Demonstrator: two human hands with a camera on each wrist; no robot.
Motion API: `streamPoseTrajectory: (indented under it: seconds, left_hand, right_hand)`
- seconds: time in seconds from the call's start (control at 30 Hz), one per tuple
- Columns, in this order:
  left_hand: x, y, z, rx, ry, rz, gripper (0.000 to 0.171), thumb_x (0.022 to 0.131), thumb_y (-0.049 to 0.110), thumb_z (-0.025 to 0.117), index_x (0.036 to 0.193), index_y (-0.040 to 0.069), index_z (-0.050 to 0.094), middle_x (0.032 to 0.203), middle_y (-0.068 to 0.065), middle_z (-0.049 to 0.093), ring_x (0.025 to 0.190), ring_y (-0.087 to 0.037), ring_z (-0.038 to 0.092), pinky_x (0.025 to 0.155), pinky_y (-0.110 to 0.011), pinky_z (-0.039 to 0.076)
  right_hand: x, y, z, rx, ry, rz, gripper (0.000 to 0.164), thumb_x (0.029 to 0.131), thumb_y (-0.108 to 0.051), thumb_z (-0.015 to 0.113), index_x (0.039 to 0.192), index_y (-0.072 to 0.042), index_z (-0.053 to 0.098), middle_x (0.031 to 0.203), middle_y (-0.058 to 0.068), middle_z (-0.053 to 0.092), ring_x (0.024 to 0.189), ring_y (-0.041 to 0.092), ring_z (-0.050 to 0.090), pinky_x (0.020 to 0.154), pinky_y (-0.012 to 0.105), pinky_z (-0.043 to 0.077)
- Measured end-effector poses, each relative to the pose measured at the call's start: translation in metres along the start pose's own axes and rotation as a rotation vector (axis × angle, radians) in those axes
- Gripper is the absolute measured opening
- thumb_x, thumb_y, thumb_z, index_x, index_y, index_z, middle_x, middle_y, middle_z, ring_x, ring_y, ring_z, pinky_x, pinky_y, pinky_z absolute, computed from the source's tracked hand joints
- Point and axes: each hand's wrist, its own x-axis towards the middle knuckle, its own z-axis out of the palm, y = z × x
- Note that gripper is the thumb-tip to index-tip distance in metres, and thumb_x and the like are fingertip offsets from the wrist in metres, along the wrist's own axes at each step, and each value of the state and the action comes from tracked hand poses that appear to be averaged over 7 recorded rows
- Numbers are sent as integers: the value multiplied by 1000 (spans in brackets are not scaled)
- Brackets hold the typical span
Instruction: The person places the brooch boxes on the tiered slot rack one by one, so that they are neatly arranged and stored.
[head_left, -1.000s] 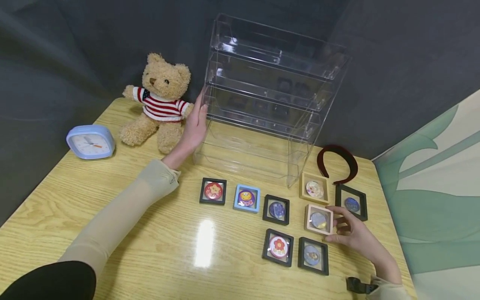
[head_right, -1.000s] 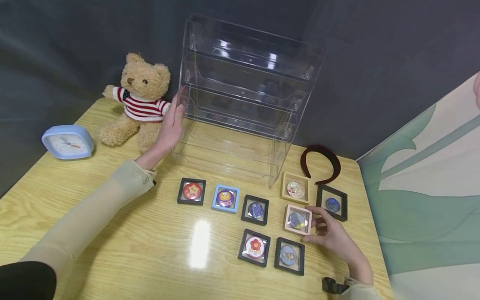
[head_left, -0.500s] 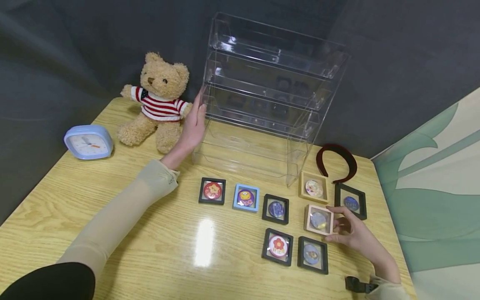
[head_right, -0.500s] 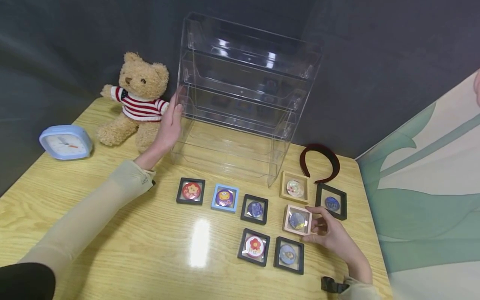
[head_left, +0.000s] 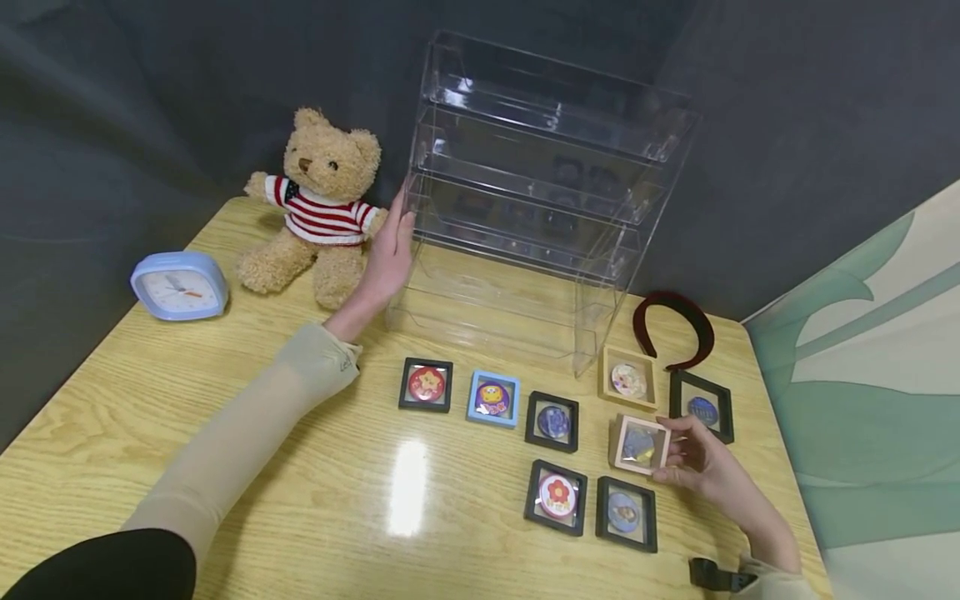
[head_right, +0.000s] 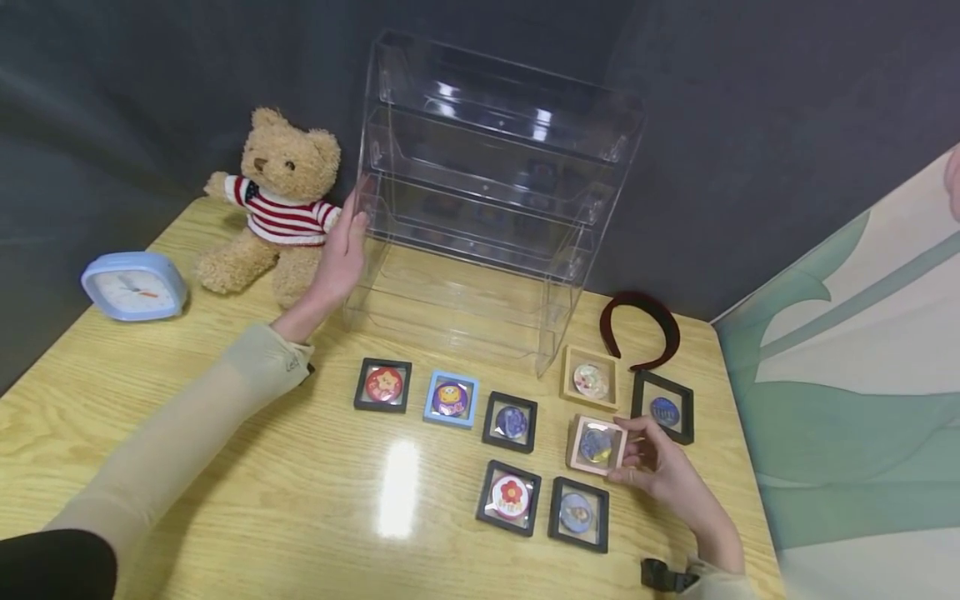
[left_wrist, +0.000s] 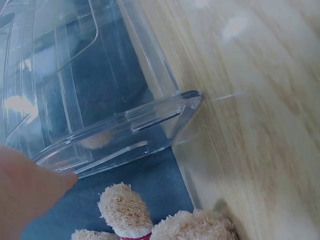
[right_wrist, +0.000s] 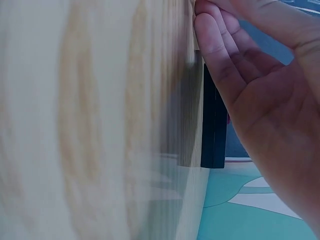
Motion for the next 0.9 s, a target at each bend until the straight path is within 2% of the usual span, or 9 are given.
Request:
streamPoseTrajectory:
  seconds: [0.27,0.43,0.47,0.57,0.67,0.7,0.77,0.83,0.9]
  left_hand:
    - [-2,-1,-1,-14,-8,12,57,119,23,27,174,17,14,177,-6,20,157,-19,28,127,-24,20]
    - [-2,-2,-1,-7,-2,12,57,119,22,28,174,17,15,177,-6,20,154,-18,32,126,-25,23]
    - [-2,-2,-1,-7,-2,11,57,119,22,28,174,17,15,177,-6,20,148,-21,43,123,-27,29]
    - [-2,-3,0,-11,1,15,57,119,21,28,174,17,15,176,-6,21,130,-28,55,116,-31,37]
    - [-2,-2,0,-16,-5,2,57,119,22,28,174,17,14,177,-4,20,107,-37,55,108,-36,39]
    - [-2,-2,-1,-16,-8,-3,57,119,23,27,174,17,13,177,-4,20,119,-36,55,112,-34,37]
    - [-2,-1,-1,-17,-13,-14,57,119,24,27,175,18,13,177,-4,21,121,-35,56,114,-32,36]
    - [-1,0,-1,-16,-17,-15,57,119,24,26,174,16,13,177,-4,21,137,-31,51,120,-28,32]
    - [0,0,-2,-18,-20,-8,57,119,23,27,174,15,13,177,-6,21,152,-22,39,124,-25,26]
  right_hand:
    - [0,0,-1,11,18,10,54,82,23,77,130,13,54,110,3,65,92,7,67,75,21,59]
    - [3,-3,-1,-5,57,4,36,90,21,72,122,10,59,122,-16,64,94,6,67,72,21,59]
    - [3,-3,-1,-14,70,0,33,91,20,71,120,10,60,124,-19,63,94,5,66,72,21,59]
    - [4,-6,-2,-37,109,-10,27,93,21,69,115,9,62,125,-26,64,93,4,66,72,19,57]
    - [6,-10,-3,-36,147,-34,26,92,24,67,113,11,61,124,-24,66,91,3,64,72,18,55]
    - [7,-13,-4,-32,162,-41,26,92,25,66,113,11,61,123,-23,67,91,3,64,73,17,54]
    - [11,-18,-5,-7,194,-47,23,94,24,65,115,13,60,123,-20,69,92,3,64,75,15,55]
    - [16,-26,-6,19,230,-52,21,98,19,65,117,14,61,121,-16,69,94,3,66,78,13,56]
    - [23,-34,-7,84,269,-59,18,99,18,63,117,15,60,120,-10,70,96,4,68,81,14,58]
